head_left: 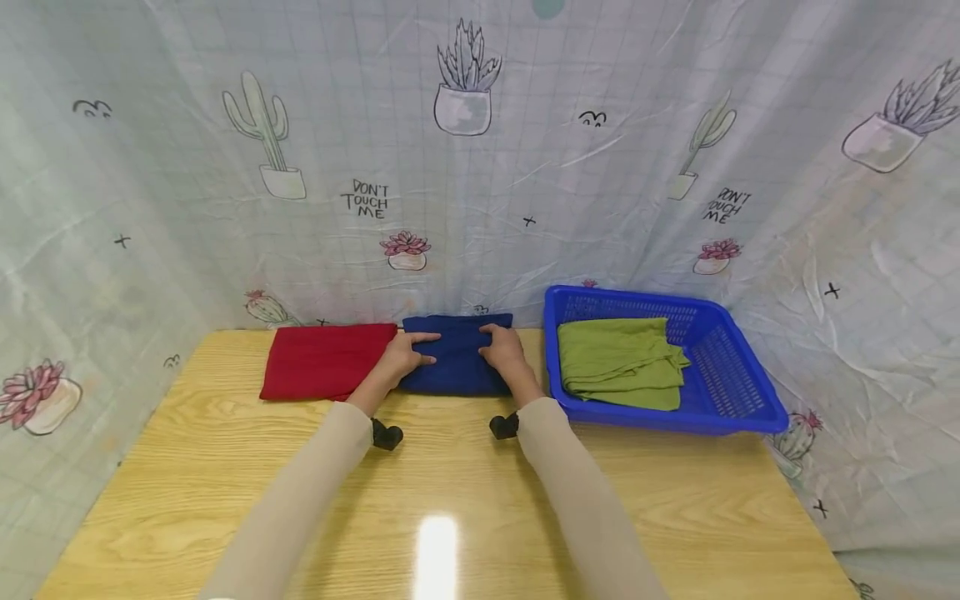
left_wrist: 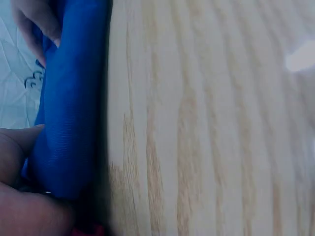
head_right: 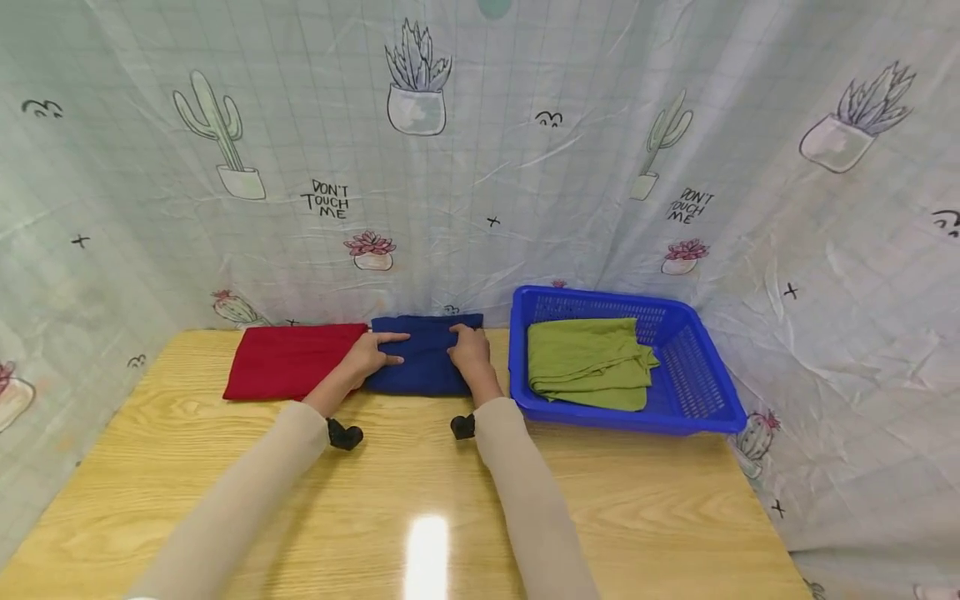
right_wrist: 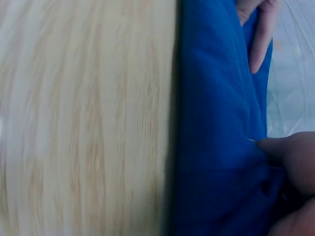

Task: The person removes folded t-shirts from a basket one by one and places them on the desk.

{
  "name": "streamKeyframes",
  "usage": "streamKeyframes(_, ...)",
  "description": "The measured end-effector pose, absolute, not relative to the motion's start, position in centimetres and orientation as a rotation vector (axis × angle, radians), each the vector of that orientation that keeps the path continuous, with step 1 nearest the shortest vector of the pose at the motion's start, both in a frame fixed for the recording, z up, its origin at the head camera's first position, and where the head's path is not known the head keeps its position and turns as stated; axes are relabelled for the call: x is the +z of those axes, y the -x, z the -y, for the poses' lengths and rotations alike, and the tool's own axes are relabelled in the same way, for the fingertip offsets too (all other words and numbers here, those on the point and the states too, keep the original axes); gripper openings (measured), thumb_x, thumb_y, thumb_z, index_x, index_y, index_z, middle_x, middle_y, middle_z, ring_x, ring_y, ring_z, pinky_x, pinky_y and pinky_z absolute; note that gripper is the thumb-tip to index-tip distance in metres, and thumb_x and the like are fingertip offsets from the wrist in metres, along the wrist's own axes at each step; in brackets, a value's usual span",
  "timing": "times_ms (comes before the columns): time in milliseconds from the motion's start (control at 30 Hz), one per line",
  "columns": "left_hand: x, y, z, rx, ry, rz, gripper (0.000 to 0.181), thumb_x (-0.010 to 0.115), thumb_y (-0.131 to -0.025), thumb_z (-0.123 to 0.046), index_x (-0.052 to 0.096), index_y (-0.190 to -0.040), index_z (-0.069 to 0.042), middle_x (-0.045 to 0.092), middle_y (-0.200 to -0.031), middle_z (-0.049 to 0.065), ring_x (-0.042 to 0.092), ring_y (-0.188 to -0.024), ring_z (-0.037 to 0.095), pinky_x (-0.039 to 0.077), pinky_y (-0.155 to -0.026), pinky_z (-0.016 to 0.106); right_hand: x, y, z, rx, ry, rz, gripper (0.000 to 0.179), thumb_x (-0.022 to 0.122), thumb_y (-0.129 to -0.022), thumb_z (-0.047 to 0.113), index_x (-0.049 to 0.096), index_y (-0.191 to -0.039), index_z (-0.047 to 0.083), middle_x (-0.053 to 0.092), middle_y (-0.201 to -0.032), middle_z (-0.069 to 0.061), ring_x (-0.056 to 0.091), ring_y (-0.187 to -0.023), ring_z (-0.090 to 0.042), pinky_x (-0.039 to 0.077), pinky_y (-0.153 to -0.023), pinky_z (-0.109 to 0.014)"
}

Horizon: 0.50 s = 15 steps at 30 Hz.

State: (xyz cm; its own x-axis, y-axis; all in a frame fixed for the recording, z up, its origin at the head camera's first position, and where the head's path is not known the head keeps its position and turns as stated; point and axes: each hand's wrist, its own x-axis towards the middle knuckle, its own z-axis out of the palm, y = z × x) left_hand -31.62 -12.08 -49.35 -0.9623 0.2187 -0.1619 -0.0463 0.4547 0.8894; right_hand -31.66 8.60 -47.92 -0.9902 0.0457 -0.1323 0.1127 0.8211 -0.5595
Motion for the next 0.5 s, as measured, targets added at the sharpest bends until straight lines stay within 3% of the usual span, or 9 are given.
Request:
streamKeyframes(233, -47.9, 31.0, 12.7, 1.378, -0.212, -2.392, 0.054, 0.060, -0.103, -0.013, 0.044, -0.155, -0.008, 0.026, -0.164, 0.021, 0.024, -0.151, 0.039, 0.030, -0.118, 0.053, -45.7, 30.4, -8.1, -0.494, -0.074, -2.944, 0.059, 0.064, -0.102, 0.030, 0.042, -0.156, 0.025, 0.024, -0.160, -0.028, 0.026, -0.143, -0.052, 0.040, -0.107, -0.059)
streamKeyframes(400, -44.5, 29.6, 12.5, 1.069, -0.300, -2.633, 0.062, 0.057, -0.105, -0.021, 0.033, -0.159, -0.004, 0.027, -0.161, 0.028, 0.026, -0.147, 0.049, 0.031, -0.115, 0.062, -42.0, 29.2, -10.4, -0.415, 0.296, -2.994, 0.059, 0.064, -0.102, 0.026, 0.042, -0.156, 0.019, 0.029, -0.161, -0.024, 0.023, -0.148, -0.047, 0.033, -0.113, -0.061)
streamKeyframes(500, -42.5, 28.3, 11.9, 0.942, -0.358, -2.759, 0.065, 0.058, -0.104, -0.023, 0.030, -0.159, -0.002, 0.027, -0.159, 0.031, 0.027, -0.145, 0.053, 0.033, -0.112, 0.065, -40.2, 28.4, -12.8, -0.423, 0.553, -3.036, 0.054, 0.066, -0.101, 0.021, 0.048, -0.152, 0.012, 0.038, -0.157, -0.024, 0.031, -0.146, -0.045, 0.030, -0.116, -0.060)
